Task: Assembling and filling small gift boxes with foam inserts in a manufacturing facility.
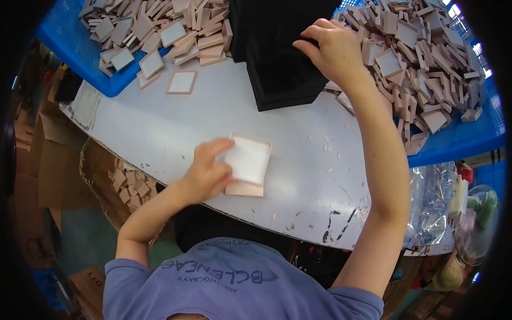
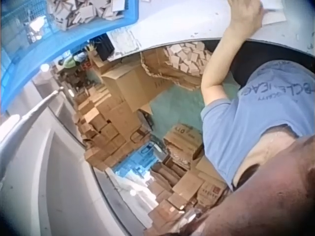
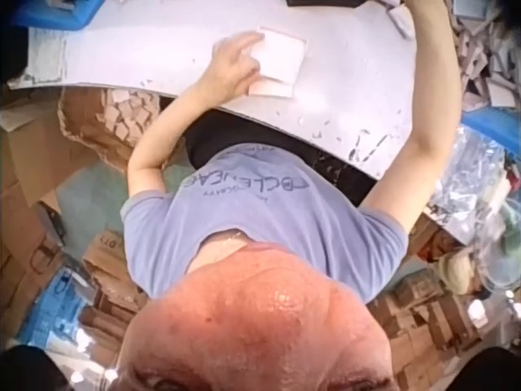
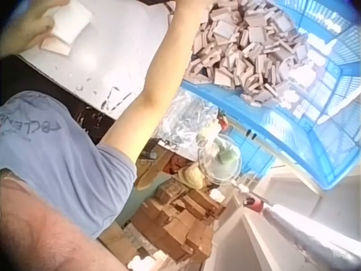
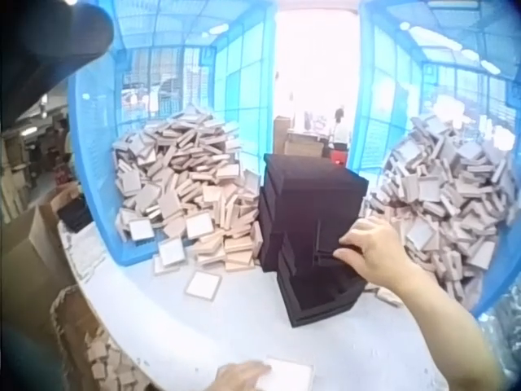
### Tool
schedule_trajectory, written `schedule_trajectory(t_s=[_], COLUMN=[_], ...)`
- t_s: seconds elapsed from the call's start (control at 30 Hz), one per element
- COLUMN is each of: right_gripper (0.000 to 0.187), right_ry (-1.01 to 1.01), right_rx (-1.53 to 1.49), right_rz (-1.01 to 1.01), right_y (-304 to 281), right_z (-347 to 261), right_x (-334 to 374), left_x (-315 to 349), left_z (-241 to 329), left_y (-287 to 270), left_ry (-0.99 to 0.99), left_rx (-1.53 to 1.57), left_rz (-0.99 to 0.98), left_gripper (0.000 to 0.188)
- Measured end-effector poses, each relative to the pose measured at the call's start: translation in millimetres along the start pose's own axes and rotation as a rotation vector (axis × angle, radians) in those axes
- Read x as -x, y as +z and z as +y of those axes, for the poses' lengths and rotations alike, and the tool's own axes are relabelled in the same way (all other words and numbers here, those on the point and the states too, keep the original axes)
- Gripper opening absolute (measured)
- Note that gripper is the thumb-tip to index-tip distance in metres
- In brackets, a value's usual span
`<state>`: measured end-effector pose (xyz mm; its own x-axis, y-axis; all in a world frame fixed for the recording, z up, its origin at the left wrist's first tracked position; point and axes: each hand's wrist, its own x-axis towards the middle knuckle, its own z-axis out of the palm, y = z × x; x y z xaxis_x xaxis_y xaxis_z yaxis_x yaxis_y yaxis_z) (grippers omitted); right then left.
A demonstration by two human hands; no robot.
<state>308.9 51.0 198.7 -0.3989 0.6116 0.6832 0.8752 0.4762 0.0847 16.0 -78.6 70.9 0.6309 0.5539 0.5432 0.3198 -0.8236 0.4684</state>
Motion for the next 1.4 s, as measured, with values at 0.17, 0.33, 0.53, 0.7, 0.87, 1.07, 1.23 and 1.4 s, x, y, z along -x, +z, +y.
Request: schedule_trajectory(t_s=[0.17,0.33,0.53,0.7,0.87,1.07,1.23,1.4], right_gripper=[0.012,0.015,0.013,0.016,0.01,0.015,0.012,0.005], right_ry=[0.059,-0.242,-0.427,-0.276,0.064,0.286,0.314,0.851], right_rx=[0.049,0.039,-0.355,-0.657,-0.686,0.58,0.466,-0.451], right_rz=[0.159,0.443,-0.287,-0.468,-0.257,-0.385,-0.435,-0.097], right_y=[0.6,-37.9,-14.1,-0.5,10.8,19.6,9.7,-30.3], right_z=[11.4,-66.7,-148.8,-157.8,-100.6,44.4,41.5,25.7], right_x=[7.7,34.6,148.4,153.6,142.2,200.1,212.4,187.3], left_x=[23.2,28.9,33.1,29.5,30.0,31.6,31.2,31.3], left_z=[22.5,13.1,10.1,12.7,15.5,12.2,15.9,13.7], left_y=[17.2,20.3,38.6,33.4,25.6,35.7,34.2,24.9], left_ry=[-0.168,-0.158,-0.244,-0.221,-0.17,-0.137,-0.175,-0.196], left_rx=[0.16,0.164,0.291,0.163,0.01,0.095,0.159,0.153], left_rz=[-0.202,-0.198,0.099,0.024,-0.108,-0.036,-0.021,-0.078], left_gripper=[0.024,0.031,0.097,0.102,0.085,0.065,0.055,0.05])
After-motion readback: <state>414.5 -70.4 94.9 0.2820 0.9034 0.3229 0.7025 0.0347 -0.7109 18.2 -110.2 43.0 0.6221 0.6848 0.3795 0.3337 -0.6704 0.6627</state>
